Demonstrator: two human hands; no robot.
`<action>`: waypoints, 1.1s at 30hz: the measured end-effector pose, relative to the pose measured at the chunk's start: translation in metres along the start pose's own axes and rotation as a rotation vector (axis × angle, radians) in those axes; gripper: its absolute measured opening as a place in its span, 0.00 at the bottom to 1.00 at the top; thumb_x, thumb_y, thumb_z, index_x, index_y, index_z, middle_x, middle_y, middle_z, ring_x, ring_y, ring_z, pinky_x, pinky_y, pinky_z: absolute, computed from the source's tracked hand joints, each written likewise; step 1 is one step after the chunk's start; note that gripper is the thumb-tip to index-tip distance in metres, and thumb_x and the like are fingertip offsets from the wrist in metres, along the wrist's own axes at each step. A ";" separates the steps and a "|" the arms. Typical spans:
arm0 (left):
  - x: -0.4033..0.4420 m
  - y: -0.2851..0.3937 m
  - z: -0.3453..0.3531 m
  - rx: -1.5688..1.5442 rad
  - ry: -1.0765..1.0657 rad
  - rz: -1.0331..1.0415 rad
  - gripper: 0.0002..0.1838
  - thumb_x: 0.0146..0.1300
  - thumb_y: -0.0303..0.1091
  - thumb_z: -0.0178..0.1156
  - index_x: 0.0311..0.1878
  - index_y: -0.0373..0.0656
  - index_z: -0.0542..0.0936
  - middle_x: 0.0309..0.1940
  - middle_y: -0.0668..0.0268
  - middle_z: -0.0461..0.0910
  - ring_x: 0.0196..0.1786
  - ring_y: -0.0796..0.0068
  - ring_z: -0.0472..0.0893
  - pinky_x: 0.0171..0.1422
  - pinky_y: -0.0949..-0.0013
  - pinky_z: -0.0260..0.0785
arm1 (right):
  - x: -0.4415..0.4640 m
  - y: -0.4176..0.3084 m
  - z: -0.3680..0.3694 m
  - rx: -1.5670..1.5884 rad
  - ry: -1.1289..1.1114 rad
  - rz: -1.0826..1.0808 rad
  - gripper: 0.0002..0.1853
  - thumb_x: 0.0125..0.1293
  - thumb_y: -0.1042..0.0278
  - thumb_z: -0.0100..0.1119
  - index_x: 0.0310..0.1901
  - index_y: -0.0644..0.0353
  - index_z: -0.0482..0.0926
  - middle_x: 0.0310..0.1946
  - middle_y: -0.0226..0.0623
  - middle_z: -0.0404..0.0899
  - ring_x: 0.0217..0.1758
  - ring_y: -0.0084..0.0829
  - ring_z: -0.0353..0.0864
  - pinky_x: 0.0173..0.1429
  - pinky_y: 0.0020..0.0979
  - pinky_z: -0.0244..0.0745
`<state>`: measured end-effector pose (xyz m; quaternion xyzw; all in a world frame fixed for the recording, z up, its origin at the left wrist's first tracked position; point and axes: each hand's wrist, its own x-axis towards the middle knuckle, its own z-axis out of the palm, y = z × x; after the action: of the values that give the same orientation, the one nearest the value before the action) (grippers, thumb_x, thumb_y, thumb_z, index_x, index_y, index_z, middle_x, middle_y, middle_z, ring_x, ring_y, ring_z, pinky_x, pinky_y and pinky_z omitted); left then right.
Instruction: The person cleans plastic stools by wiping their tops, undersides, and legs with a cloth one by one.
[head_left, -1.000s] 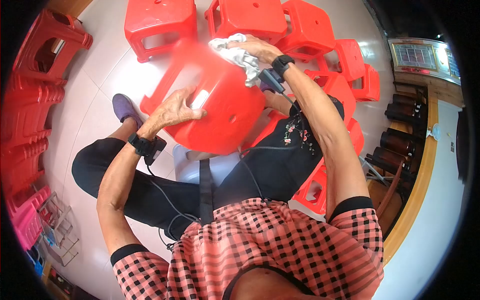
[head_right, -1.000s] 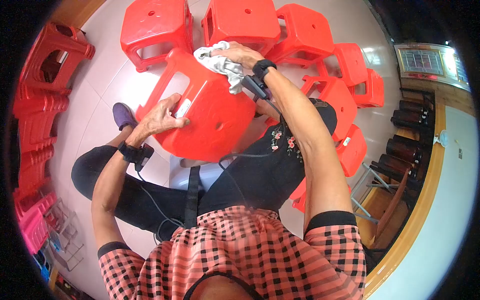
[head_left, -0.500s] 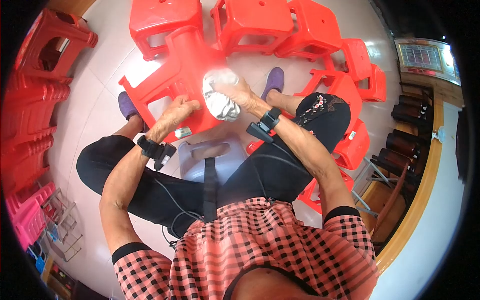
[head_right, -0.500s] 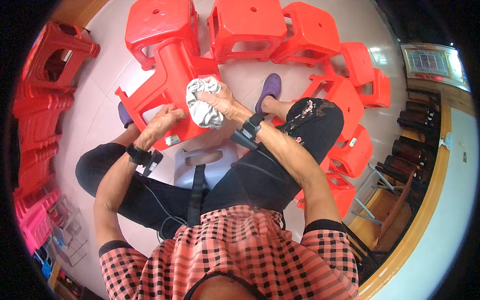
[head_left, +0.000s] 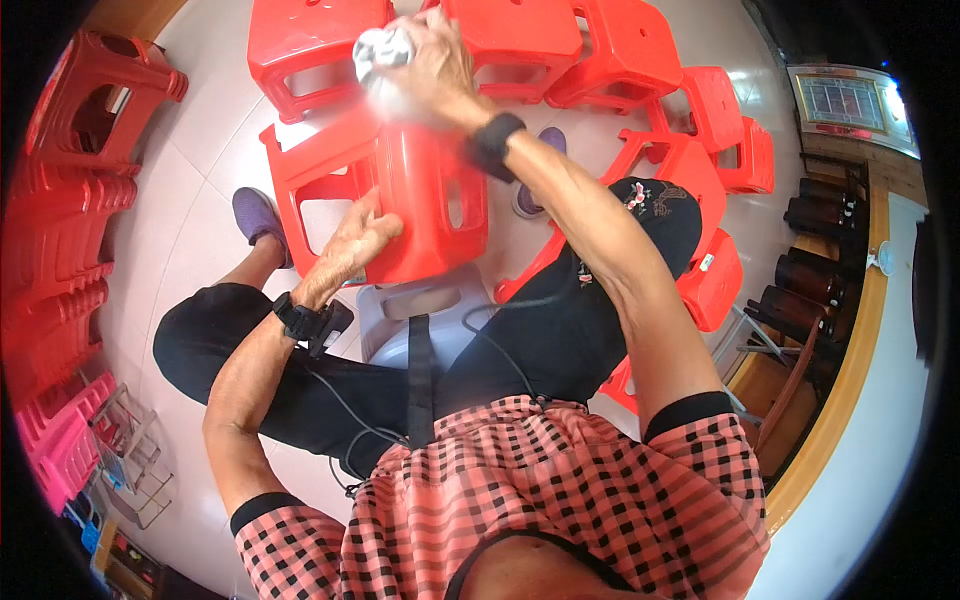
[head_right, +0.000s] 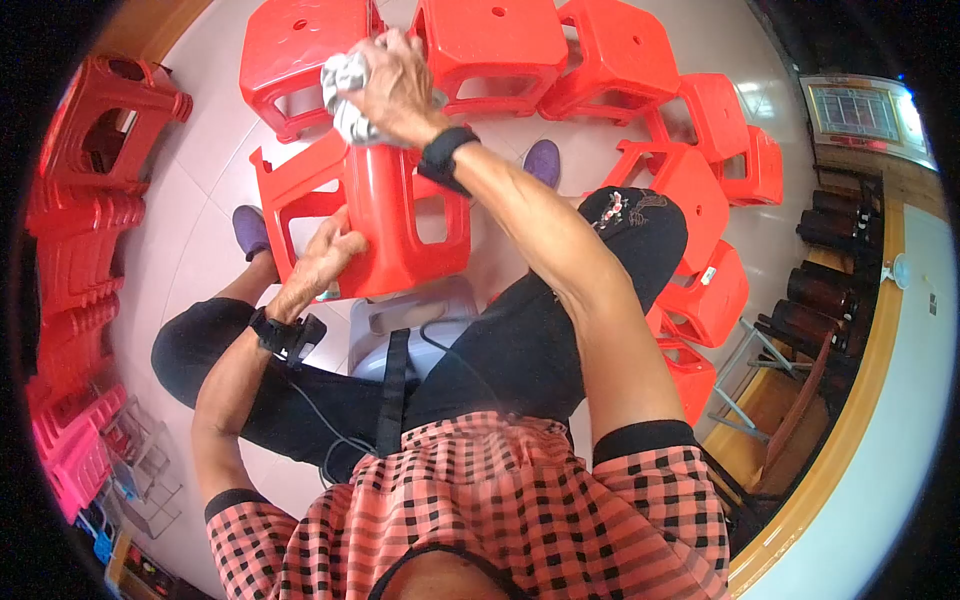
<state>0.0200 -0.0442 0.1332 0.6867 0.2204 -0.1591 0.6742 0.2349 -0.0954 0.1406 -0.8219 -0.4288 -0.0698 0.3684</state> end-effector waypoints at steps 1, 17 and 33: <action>-0.003 0.004 0.001 -0.053 0.019 0.032 0.26 0.56 0.38 0.52 0.58 0.34 0.72 0.35 0.65 0.76 0.39 0.73 0.73 0.48 0.67 0.68 | 0.010 0.007 0.005 -0.010 0.039 0.000 0.21 0.45 0.57 0.74 0.41 0.57 0.81 0.46 0.46 0.74 0.50 0.47 0.71 0.54 0.45 0.69; -0.003 -0.009 -0.030 -0.676 -0.012 -0.193 0.51 0.59 0.80 0.35 0.61 0.38 0.72 0.55 0.56 0.77 0.57 0.66 0.78 0.59 0.59 0.73 | -0.108 -0.089 -0.055 0.286 -0.397 -0.281 0.23 0.41 0.64 0.71 0.41 0.64 0.79 0.43 0.47 0.72 0.47 0.44 0.70 0.47 0.42 0.73; 0.000 0.001 -0.026 -0.609 -0.156 -0.083 0.28 0.64 0.40 0.62 0.63 0.35 0.69 0.54 0.62 0.78 0.55 0.75 0.78 0.61 0.68 0.72 | -0.025 0.008 -0.004 0.003 -0.050 0.016 0.23 0.46 0.57 0.74 0.43 0.57 0.79 0.44 0.44 0.72 0.47 0.44 0.71 0.49 0.43 0.72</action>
<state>0.0181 -0.0186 0.1353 0.4296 0.2333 -0.1655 0.8565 0.2258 -0.1173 0.1279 -0.8262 -0.4314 -0.0454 0.3594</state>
